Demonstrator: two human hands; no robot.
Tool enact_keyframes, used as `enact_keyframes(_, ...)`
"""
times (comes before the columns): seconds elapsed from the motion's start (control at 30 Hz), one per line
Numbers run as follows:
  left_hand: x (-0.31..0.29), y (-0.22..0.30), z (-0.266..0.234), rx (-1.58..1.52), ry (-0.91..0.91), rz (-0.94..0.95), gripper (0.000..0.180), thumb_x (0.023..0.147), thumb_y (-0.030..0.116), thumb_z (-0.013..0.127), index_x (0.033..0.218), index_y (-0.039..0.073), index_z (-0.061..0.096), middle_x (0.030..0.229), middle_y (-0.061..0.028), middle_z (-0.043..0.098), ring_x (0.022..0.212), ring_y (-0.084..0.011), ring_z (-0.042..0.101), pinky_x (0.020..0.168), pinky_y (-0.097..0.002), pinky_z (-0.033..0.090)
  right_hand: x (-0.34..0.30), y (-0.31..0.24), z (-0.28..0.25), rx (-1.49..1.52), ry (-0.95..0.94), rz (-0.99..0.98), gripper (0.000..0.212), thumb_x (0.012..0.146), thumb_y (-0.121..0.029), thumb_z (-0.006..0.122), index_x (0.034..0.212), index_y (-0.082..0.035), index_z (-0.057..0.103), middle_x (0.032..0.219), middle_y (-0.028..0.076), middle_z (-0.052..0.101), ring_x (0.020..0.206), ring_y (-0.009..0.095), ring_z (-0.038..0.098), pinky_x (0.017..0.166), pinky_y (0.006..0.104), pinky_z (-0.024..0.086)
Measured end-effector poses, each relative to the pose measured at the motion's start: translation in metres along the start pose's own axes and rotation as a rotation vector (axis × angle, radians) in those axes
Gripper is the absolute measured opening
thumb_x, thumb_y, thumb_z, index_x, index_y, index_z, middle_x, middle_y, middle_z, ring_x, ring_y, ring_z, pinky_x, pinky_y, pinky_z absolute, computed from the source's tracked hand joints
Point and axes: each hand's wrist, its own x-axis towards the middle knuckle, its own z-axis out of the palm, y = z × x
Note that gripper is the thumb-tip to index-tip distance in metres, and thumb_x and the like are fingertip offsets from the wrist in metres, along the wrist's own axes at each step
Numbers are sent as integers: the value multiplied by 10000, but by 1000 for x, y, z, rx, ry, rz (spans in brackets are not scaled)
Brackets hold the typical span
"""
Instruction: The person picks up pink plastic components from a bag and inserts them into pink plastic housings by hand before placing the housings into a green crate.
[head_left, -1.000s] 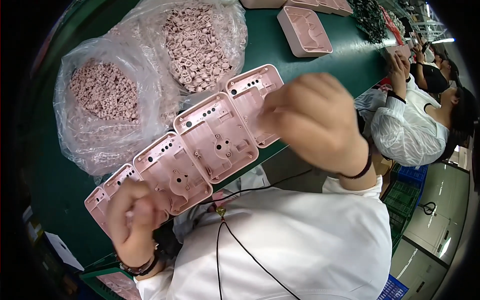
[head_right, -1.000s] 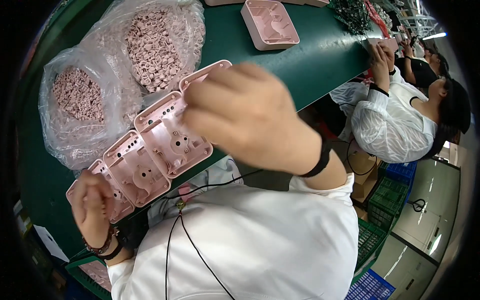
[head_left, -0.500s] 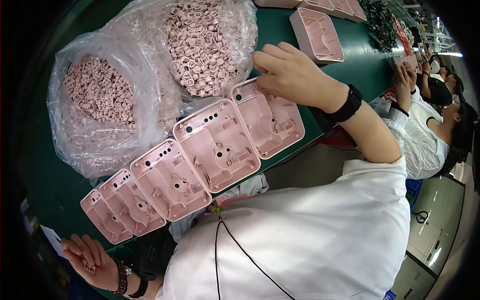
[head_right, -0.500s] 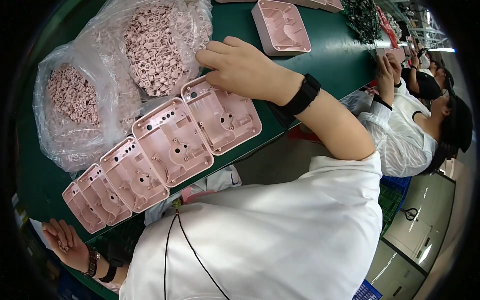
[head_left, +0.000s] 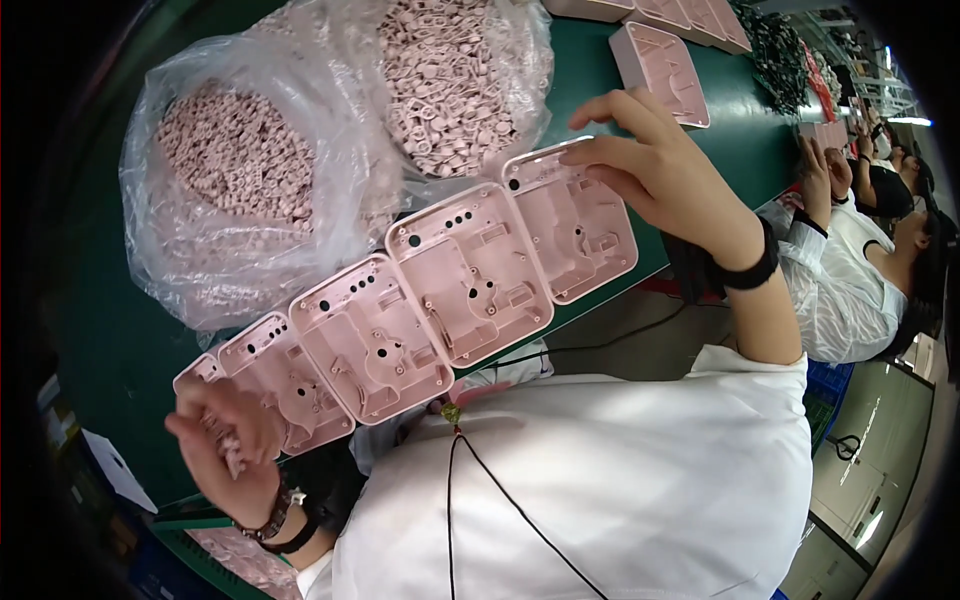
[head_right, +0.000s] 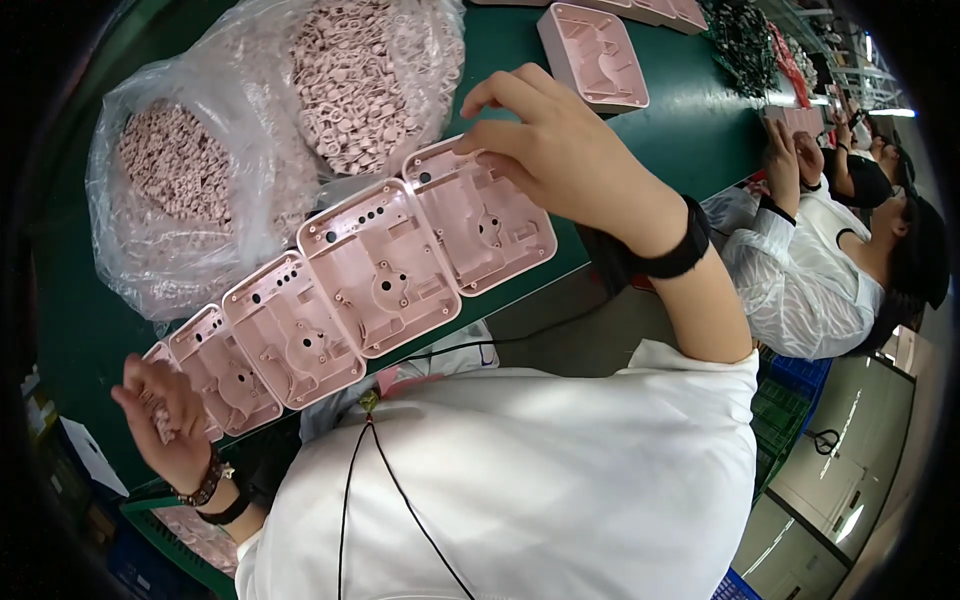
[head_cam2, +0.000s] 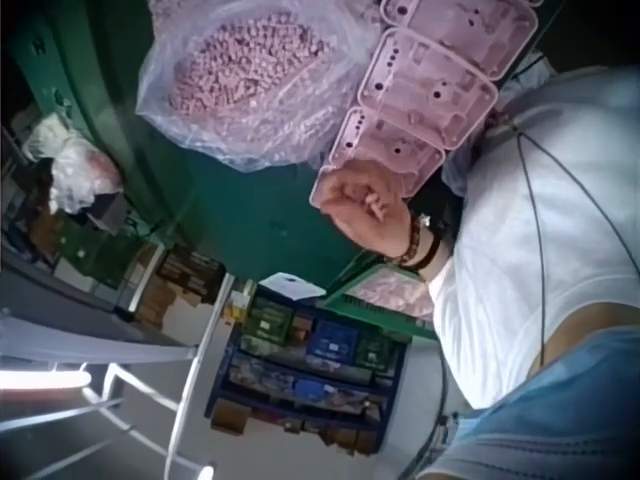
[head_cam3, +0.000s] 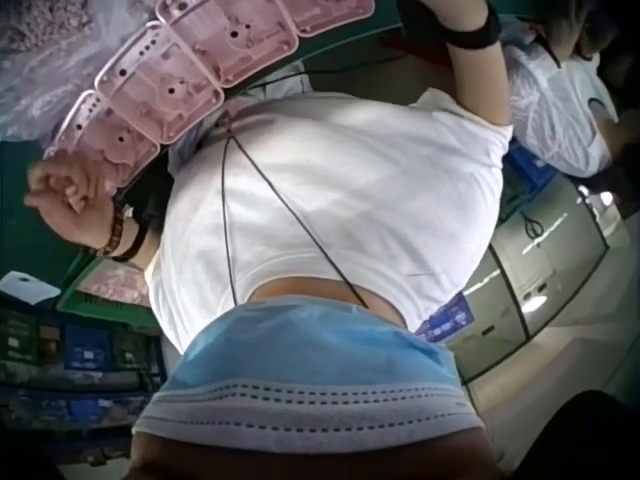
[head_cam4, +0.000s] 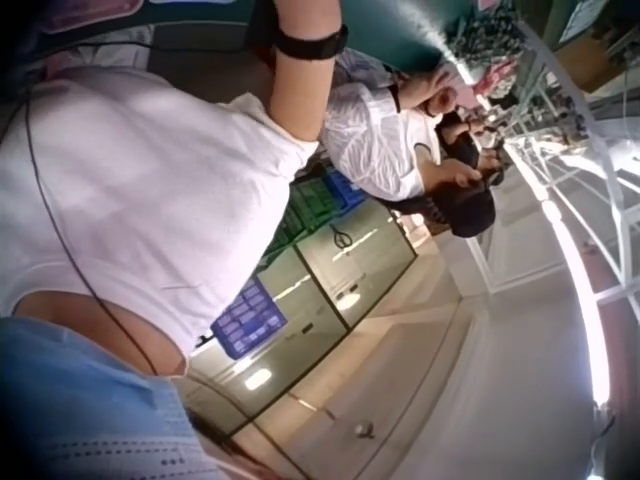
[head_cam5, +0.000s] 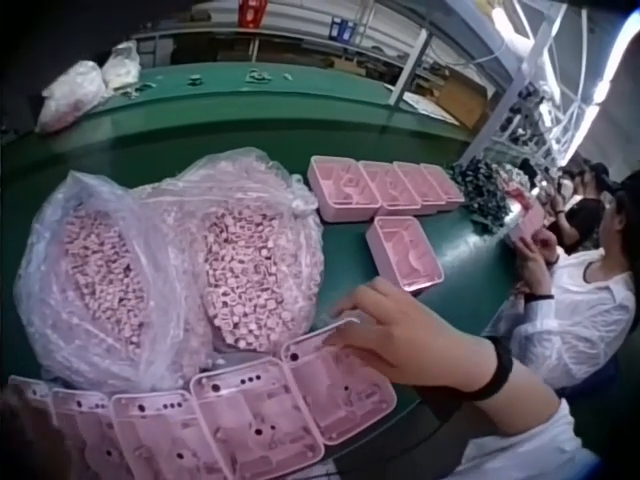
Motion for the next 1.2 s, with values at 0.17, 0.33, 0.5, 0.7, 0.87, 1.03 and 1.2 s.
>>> enact_keyframes(0.17, 11, -10, 38, 67, -220, -246, 527, 947, 496, 253, 842, 24, 462, 637, -13, 439, 460, -48, 349, 423, -186, 262, 26, -107, -2, 260, 161, -94, 272, 667, -122, 695, 925, -92, 613, 880, 41, 555, 739, 215, 517, 665, 315, 379)
enact_keyframes(0.33, 17, -17, 60, -15, -336, -349, 614, 930, 555, 198, 868, 19, 490, 685, -8, 467, 534, -40, 387, 450, -171, 286, 51, -165, 20, 292, 423, -117, 280, 660, -123, 700, 919, -83, 602, 818, 23, 555, 686, 193, 508, 641, 309, 363)
enact_keyframes(0.5, 11, -19, 51, -108, -253, -265, 624, 926, 562, 186, 884, 24, 499, 691, 18, 465, 562, -29, 386, 450, -167, 276, 58, -172, 35, 422, 387, -86, 259, 681, -95, 692, 916, -69, 588, 819, 27, 555, 678, 184, 500, 624, 297, 369)
enact_keyframes(0.7, 5, -15, 36, -195, -242, -482, 394, 968, 391, 337, 894, 45, 511, 688, 36, 459, 544, -27, 377, 449, -155, 261, 64, -166, 31, 841, 346, -43, 155, 772, -61, 650, 891, -16, 561, 835, 61, 535, 715, 162, 502, 617, 260, 384)
enact_keyframes(0.87, 4, -28, 24, -295, -469, -384, 205, 948, 233, 436, 932, 44, 514, 672, -2, 495, 521, -50, 428, 457, -179, 313, 64, -163, 24, 1404, 143, 388, 122, 803, -44, 626, 879, 11, 548, 851, 75, 525, 746, 156, 506, 646, 254, 400)
enact_keyframes(1.03, -1, -27, 35, 430, -425, 108, 100, 878, 119, 520, 900, 23, 539, 663, -82, 537, 505, -154, 512, 464, -262, 381, 55, -149, 28, 1346, 41, 310, 109, 783, 20, 613, 884, 6, 577, 865, 66, 529, 760, 157, 520, 674, 243, 414)
enact_keyframes(1.2, -2, -29, 33, 706, -408, 219, 37, 813, 54, 565, 827, 20, 561, 661, -101, 548, 524, -244, 540, 465, -305, 404, 45, -141, 41, 1044, 116, 109, 143, 741, 45, 638, 867, -18, 610, 869, 52, 537, 765, 171, 549, 647, 256, 437)
